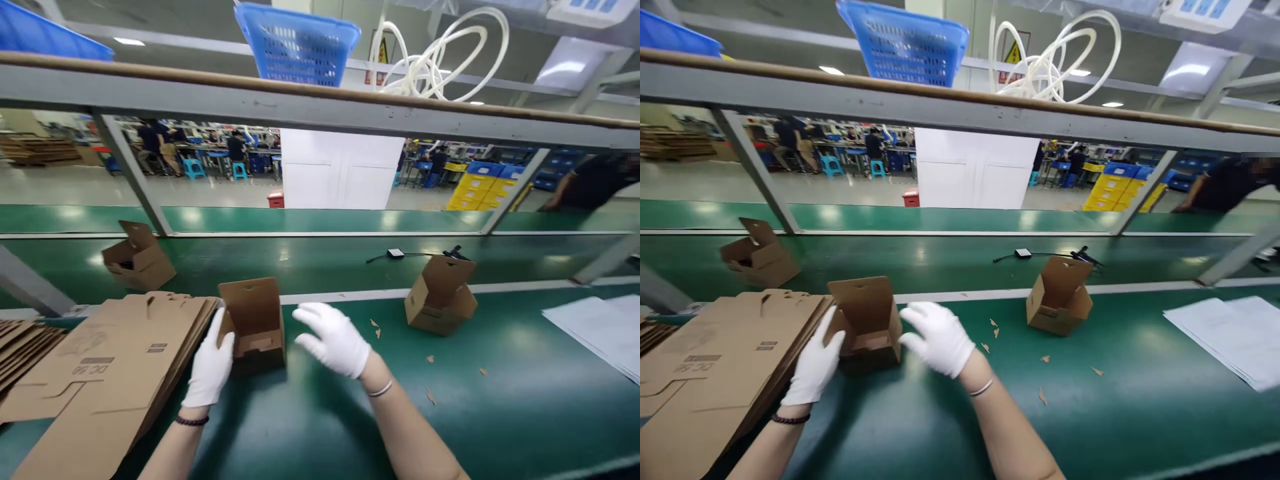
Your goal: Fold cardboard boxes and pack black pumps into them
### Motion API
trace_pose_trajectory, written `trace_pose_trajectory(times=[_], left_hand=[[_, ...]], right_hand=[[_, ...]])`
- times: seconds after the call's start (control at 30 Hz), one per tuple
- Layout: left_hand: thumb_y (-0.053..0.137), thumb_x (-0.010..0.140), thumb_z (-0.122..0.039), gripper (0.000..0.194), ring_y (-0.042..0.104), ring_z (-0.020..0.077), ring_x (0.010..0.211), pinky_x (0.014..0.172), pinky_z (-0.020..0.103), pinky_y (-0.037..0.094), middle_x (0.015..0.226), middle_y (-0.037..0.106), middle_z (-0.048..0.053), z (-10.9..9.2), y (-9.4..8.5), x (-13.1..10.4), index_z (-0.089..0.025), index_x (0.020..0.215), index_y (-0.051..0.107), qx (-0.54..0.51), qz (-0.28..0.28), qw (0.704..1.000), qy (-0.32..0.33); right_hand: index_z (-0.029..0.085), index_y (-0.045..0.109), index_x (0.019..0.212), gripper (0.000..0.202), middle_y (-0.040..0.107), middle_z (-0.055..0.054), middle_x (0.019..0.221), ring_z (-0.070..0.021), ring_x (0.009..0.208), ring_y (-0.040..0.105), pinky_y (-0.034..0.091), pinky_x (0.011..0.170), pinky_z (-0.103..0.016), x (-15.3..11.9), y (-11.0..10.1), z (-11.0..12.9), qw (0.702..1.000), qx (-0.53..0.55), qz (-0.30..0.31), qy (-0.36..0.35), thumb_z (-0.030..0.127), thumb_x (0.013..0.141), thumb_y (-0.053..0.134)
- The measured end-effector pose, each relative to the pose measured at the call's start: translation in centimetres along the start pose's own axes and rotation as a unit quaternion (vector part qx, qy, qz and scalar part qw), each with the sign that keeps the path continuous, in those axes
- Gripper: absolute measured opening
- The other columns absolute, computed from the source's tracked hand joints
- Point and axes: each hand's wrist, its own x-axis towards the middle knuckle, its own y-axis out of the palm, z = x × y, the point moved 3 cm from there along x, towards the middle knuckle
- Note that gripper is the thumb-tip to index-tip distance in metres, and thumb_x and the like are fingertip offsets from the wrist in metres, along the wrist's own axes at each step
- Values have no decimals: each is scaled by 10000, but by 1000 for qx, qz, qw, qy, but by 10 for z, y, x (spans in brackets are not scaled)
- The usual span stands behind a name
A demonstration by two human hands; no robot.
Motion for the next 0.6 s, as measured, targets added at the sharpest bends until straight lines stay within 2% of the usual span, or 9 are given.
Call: trace_pose_trajectory(times=[0.07,0.1,0.13,0.2,0.23,0.3,0.4,0.5,0.6], left_hand=[[646,800,-300,647,312,302,1432,1224,398,134,1500,449,40,2,-8,4,-274,1422,470,21,-11,999,24],[629,813,-326,640,302,305,1436,1226,409,127,1508,438,39,3,-11,6,-272,1428,460,27,-14,999,32],[613,825,-353,633,295,309,1438,1228,422,123,1511,434,35,5,-13,8,-274,1432,454,33,-15,999,39],[593,834,-396,627,286,316,1439,1229,445,120,1510,435,21,10,-14,11,-287,1434,447,38,-16,998,48],[586,839,-410,625,288,317,1438,1228,452,126,1512,432,15,13,-14,11,-292,1436,443,38,-17,998,49],[569,851,-422,620,306,319,1429,1225,460,148,1516,428,10,18,-12,12,-297,1443,433,37,-18,998,40],[563,861,-422,609,341,312,1413,1222,454,175,1514,431,-5,23,-10,10,-311,1444,428,25,-19,999,14],[558,866,-429,612,327,294,1423,1231,428,156,1525,414,-8,22,-11,6,-301,1448,420,4,-25,1000,17],[544,869,-452,614,312,285,1431,1237,409,137,1530,406,5,21,-12,0,-283,1447,424,-8,-34,999,4]], right_hand=[[253,658,1181,406,647,-76,1253,-250,1193,553,397,1034,-378,-51,-24,-59,981,-40,46,186,510,907,503],[267,691,1118,399,675,-69,1199,-250,1137,588,422,1000,-374,-85,-37,-90,944,-69,76,314,535,896,496],[281,713,1056,419,693,-65,1149,-258,1081,616,449,958,-384,-122,-51,-119,884,-105,96,446,579,877,480],[161,715,1077,543,670,-207,1145,-366,1075,609,449,906,-529,-189,-78,-158,810,-165,90,556,551,901,380],[125,665,1184,589,601,-256,1257,-408,1168,549,410,922,-600,-217,-89,-171,785,-194,79,584,513,923,307],[158,589,1305,570,473,-227,1432,-398,1329,413,326,997,-641,-255,-99,-185,757,-238,66,605,423,932,250],[210,489,1412,571,366,-115,1541,-304,1440,274,238,1123,-537,-273,-74,-180,788,-234,114,558,381,895,317],[184,368,1492,801,270,-118,1584,-326,1474,160,152,1167,-511,-254,-20,-149,843,-230,176,453,501,772,520],[171,320,1514,1017,225,-180,1586,-441,1449,135,88,1125,-628,-215,28,-119,839,-275,161,440,630,662,631]])
